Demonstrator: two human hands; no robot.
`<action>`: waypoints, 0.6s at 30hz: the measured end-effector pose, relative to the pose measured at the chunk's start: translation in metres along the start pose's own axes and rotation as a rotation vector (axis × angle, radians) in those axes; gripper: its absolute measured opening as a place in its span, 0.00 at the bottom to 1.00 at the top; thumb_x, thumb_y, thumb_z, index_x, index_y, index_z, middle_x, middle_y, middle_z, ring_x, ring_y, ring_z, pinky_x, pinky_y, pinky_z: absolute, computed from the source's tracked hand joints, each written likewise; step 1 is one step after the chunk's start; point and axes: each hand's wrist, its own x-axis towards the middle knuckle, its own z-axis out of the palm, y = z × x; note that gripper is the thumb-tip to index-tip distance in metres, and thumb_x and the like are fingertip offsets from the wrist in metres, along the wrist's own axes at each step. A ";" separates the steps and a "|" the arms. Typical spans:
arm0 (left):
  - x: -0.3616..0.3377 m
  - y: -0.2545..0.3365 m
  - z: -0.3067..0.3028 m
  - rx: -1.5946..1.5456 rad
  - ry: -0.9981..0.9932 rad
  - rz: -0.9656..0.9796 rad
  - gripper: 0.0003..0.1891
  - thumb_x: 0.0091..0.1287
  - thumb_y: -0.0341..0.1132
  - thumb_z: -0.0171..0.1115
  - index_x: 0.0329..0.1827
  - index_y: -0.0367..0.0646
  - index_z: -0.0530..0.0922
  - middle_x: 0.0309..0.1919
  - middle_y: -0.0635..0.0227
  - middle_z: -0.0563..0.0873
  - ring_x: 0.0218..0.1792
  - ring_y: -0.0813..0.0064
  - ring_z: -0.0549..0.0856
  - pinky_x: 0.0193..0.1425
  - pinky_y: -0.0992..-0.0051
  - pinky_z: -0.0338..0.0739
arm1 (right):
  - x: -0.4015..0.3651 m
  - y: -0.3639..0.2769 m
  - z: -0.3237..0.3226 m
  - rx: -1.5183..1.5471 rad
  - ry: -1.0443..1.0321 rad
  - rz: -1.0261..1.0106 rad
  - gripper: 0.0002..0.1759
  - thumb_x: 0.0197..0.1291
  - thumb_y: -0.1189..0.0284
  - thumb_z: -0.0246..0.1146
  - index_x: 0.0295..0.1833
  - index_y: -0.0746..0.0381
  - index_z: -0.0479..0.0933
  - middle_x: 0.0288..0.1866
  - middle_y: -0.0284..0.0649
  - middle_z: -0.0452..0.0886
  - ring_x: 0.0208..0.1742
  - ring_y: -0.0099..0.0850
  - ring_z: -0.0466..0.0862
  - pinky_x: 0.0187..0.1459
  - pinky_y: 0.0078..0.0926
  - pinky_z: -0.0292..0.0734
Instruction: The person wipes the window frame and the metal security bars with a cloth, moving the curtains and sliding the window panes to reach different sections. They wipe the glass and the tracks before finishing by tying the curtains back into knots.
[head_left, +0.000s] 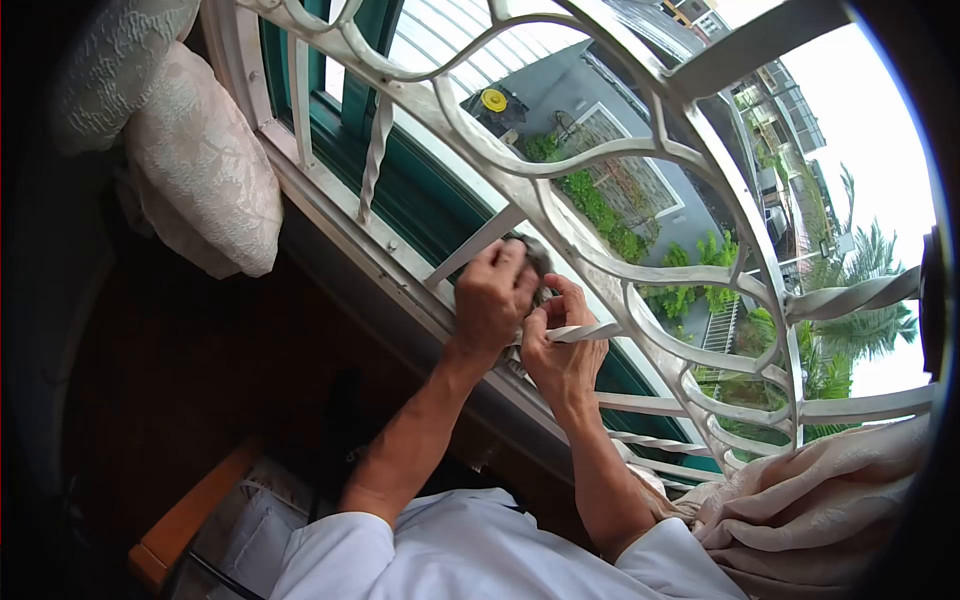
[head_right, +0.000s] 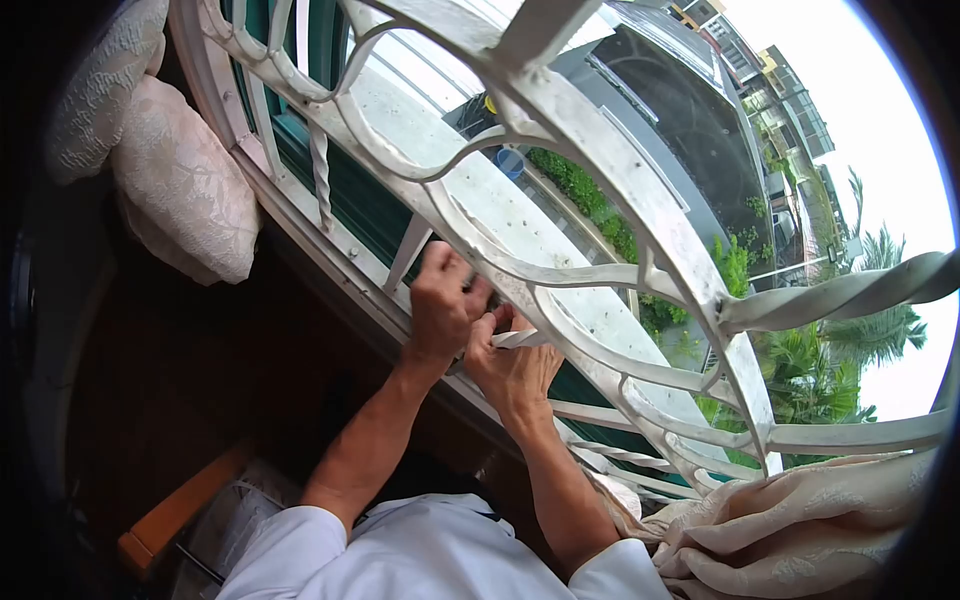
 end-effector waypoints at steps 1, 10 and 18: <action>0.000 0.000 0.004 -0.004 -0.005 0.004 0.12 0.62 0.26 0.66 0.48 0.36 0.79 0.41 0.51 0.80 0.37 0.47 0.84 0.39 0.56 0.81 | 0.001 0.001 0.000 -0.001 0.005 0.005 0.22 0.57 0.75 0.64 0.59 0.62 0.78 0.31 0.41 0.85 0.30 0.36 0.86 0.37 0.37 0.80; -0.025 0.016 -0.027 -0.269 0.078 -0.011 0.15 0.61 0.21 0.63 0.52 0.33 0.82 0.43 0.53 0.81 0.42 0.53 0.85 0.45 0.64 0.81 | -0.002 -0.012 -0.048 -0.265 -0.608 0.036 0.36 0.69 0.43 0.60 0.26 0.68 0.81 0.23 0.52 0.83 0.27 0.49 0.84 0.32 0.43 0.77; 0.007 0.021 -0.115 -0.074 0.386 -0.103 0.15 0.65 0.22 0.65 0.55 0.31 0.82 0.43 0.59 0.84 0.43 0.66 0.85 0.49 0.69 0.81 | -0.014 -0.044 -0.035 0.845 -0.555 0.070 0.23 0.63 0.73 0.70 0.60 0.66 0.72 0.49 0.46 0.84 0.48 0.39 0.87 0.49 0.35 0.84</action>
